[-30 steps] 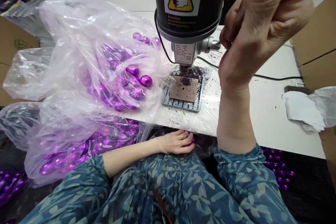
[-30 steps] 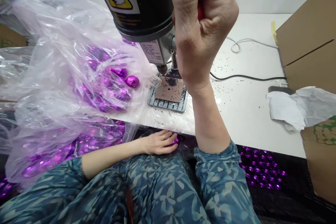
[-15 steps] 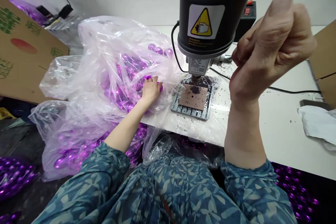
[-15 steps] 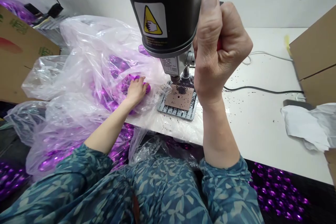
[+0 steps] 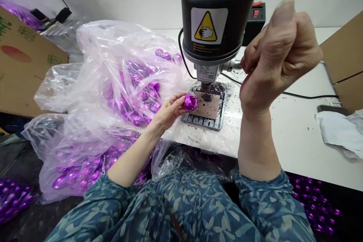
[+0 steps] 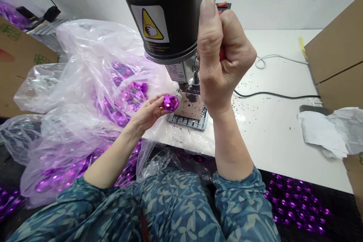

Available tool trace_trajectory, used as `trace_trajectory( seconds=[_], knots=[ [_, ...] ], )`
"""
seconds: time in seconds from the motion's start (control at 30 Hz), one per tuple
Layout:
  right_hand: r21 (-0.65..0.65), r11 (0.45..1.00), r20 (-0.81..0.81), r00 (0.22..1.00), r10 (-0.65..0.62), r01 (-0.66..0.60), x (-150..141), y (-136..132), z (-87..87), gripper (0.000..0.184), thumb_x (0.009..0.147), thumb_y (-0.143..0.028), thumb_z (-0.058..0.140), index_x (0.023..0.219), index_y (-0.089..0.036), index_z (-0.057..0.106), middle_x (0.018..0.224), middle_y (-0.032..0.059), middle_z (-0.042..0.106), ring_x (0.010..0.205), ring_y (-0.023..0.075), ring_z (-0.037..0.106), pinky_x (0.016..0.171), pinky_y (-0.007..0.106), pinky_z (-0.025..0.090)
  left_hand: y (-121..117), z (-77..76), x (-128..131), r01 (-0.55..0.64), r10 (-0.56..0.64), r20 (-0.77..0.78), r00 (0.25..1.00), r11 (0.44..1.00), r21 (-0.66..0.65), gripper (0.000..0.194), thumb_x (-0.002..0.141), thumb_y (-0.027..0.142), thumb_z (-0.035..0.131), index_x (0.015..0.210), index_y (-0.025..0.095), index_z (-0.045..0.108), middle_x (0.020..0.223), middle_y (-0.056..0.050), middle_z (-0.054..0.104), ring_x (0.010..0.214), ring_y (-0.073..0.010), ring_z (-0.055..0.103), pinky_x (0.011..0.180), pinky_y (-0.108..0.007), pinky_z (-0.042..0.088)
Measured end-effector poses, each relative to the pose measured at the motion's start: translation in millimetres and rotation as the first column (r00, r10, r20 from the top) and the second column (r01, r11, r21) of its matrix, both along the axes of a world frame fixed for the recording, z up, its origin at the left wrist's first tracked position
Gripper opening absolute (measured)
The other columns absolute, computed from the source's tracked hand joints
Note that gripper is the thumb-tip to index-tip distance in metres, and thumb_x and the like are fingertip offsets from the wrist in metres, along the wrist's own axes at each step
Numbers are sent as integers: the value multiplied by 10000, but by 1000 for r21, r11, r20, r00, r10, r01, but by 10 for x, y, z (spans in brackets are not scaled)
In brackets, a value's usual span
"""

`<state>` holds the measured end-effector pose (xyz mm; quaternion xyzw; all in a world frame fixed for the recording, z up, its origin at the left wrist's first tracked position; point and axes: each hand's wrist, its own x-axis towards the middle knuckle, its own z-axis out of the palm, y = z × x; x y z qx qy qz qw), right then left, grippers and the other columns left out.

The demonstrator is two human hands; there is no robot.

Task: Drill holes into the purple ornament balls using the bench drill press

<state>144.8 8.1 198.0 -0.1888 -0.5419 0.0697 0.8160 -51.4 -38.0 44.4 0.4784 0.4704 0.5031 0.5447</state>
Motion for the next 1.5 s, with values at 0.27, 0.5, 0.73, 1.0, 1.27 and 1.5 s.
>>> trace_trajectory(
  seconds=[0.27, 0.5, 0.73, 1.0, 1.27, 1.5],
  knots=[
    [-116, 988, 90, 992, -90, 101, 28, -4, -18, 597, 910, -725, 477, 654, -238, 246, 546, -67, 244, 433, 43, 281, 497, 286, 275, 408, -497, 326, -88, 89, -4, 996, 986, 145, 733, 804, 700, 856, 1308, 195, 689, 1200, -108, 803, 1093, -246, 769, 1019, -405, 614],
    [-76, 991, 67, 993, -102, 107, 13, -21, -16, 541, 923, -665, 493, 638, -225, 360, 519, -74, 284, 412, 39, 311, 478, 291, 247, 431, -510, 400, -60, 83, -122, 989, 981, 184, 681, 809, 598, 877, 1322, 190, 690, 1206, -112, 790, 1057, -249, 753, 931, -374, 611],
    [-74, 996, 27, 999, -45, 47, 15, -47, -6, 498, 887, -678, 556, 650, -256, 439, 510, -66, 302, 410, 91, 318, 499, 357, 253, 416, -484, 417, 50, 68, -334, 940, 941, 334, 565, 853, 456, 852, 1340, 217, 696, 1348, -116, 726, 1118, -246, 711, 938, -363, 586],
    [-19, 1000, 6, 1000, 4, -4, 20, -26, -26, 471, 913, -581, 603, 642, -240, 422, 522, -71, 301, 421, 69, 324, 513, 332, 215, 355, -520, 484, 94, 73, -388, 919, 914, 395, 541, 838, 382, 872, 1301, 208, 654, 1353, -134, 709, 1209, -275, 691, 1070, -431, 569],
    [6, 1000, 14, 1000, 1, -1, 23, -57, -107, 526, 954, -517, 622, 609, -228, 351, 513, -60, 270, 413, 78, 293, 486, 358, 206, 343, -551, 555, 72, 45, -310, 950, 932, 356, 600, 814, 407, 907, 1305, 207, 626, 1326, -131, 714, 1240, -283, 699, 1125, -456, 551],
    [149, 985, 21, 996, -87, 83, 18, -61, -394, 585, 1028, -321, 569, 583, -210, 206, 470, -54, 229, 382, 67, 232, 422, 329, 180, 337, -550, 543, 70, 60, -303, 951, 914, 401, 563, 837, 440, 895, 1282, 211, 637, 1310, -132, 722, 1256, -288, 697, 1126, -462, 552]
  ],
)
